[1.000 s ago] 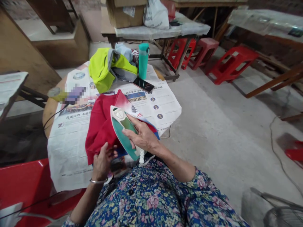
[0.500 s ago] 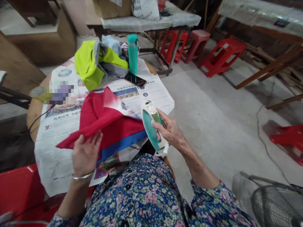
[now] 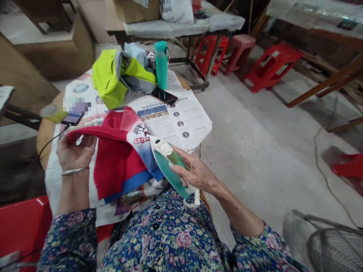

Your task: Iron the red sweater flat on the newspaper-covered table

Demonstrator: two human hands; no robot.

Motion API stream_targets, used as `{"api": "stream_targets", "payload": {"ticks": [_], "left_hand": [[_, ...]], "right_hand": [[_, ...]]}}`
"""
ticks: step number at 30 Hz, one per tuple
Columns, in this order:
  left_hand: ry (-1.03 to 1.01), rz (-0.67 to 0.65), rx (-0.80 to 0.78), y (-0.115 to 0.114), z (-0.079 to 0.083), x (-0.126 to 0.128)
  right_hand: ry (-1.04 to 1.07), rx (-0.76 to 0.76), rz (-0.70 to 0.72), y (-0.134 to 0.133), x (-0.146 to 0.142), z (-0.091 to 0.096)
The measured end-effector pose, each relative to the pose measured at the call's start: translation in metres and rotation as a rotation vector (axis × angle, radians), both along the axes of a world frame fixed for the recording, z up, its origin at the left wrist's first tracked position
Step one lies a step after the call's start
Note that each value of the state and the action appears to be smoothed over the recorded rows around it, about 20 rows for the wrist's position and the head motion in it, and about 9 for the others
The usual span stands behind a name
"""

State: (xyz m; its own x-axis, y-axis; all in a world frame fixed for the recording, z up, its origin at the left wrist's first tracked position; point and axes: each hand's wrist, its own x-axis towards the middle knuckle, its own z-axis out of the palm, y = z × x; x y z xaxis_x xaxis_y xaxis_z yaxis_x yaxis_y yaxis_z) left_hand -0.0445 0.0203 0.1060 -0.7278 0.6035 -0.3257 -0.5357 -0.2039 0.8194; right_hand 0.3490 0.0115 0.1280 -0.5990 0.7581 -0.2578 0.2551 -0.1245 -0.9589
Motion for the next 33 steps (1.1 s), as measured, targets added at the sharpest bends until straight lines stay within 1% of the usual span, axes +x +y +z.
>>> {"api": "stream_targets", "payload": {"ticks": [2,4,7,10,12,15,16,18,20,21,23,26,28,30,33], "left_hand": [[0.006,0.058,-0.022,-0.006,-0.005,-0.002],[0.020,0.123,-0.002,-0.012,-0.006,-0.005],[-0.001,0.214,0.024,-0.016,0.001,-0.007],[-0.004,0.249,-0.004,-0.025,0.008,-0.001],[0.015,0.256,-0.024,-0.039,0.011,0.013],[-0.018,0.310,-0.011,-0.069,0.014,0.051],[-0.061,0.330,-0.010,-0.080,0.013,0.067],[-0.272,0.327,-0.087,-0.099,0.011,0.101],[-0.516,0.236,-0.208,-0.111,0.004,0.132],[-0.599,0.179,-0.263,-0.115,-0.001,0.145],[-0.680,0.047,-0.357,-0.117,-0.012,0.166],[-0.643,-0.161,-0.464,-0.112,-0.029,0.182],[-0.572,-0.251,-0.509,-0.109,-0.037,0.185],[-0.508,-0.282,-0.540,-0.106,-0.043,0.184],[-0.444,-0.308,-0.586,-0.106,-0.048,0.183]], "right_hand": [[0.017,-0.018,0.068,-0.006,-0.011,-0.001],[0.028,-0.049,0.115,-0.008,-0.024,-0.005],[0.004,-0.086,0.168,-0.007,-0.046,-0.018],[-0.011,-0.093,0.198,-0.004,-0.063,-0.030],[0.006,-0.098,0.200,-0.003,-0.067,-0.032],[0.041,-0.123,0.189,-0.004,-0.064,-0.026],[0.051,-0.130,0.180,-0.004,-0.061,-0.023],[0.068,-0.131,0.155,-0.004,-0.055,-0.018],[0.076,-0.114,0.119,-0.002,-0.049,-0.014],[0.078,-0.099,0.103,0.000,-0.047,-0.014],[0.075,-0.064,0.075,0.004,-0.045,-0.014],[0.062,-0.004,0.060,0.011,-0.044,-0.013],[0.055,0.041,0.079,0.014,-0.046,-0.008],[0.054,0.117,0.115,0.018,-0.052,0.001],[0.078,0.306,0.225,0.026,-0.073,0.015]]}}
